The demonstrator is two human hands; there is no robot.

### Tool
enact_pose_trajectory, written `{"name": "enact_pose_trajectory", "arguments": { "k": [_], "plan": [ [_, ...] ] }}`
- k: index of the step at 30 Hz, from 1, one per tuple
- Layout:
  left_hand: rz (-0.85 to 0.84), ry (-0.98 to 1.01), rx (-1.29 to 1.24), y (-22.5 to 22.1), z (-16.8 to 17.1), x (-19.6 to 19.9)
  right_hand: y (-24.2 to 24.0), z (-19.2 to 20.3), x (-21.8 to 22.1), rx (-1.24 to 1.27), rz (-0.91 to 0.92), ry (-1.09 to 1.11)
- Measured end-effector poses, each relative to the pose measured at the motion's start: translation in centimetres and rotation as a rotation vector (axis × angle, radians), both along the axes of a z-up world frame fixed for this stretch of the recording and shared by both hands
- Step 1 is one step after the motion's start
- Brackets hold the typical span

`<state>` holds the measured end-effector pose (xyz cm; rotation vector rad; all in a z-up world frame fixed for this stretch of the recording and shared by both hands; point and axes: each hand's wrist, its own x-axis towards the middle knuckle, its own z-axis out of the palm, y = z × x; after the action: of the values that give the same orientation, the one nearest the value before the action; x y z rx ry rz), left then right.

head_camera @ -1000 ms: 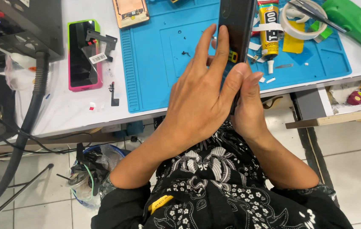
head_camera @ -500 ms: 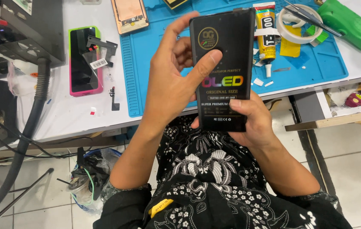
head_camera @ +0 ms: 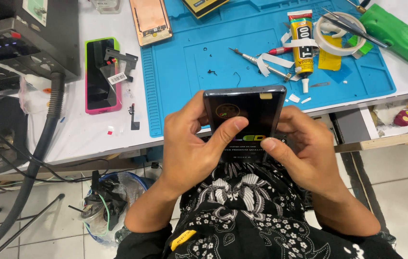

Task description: Applying adhesive to a smartphone frame, attaching the back cover, and testing the screen functionality.

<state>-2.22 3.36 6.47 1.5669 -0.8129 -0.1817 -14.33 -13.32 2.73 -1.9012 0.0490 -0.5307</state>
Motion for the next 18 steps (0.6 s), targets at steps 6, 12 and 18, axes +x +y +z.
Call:
{"name": "enact_pose_trajectory", "arguments": {
  "k": [6,12,18],
  "plan": [
    [0.044,-0.154,0.053,0.3,-0.7,-1.3,0.9,-0.3,-0.5,-0.177,-0.138,-0.01],
    [-0.019,-0.004,0.097,0.2,-0.5,-1.2,1.0,-0.9,-0.5,0.082,-0.156,0.063],
    [-0.047,0.243,-0.06,-0.2,-1.7,-0.7,0.7,-2.6,0.4,0.192,-0.137,0.007]
  ]
}}
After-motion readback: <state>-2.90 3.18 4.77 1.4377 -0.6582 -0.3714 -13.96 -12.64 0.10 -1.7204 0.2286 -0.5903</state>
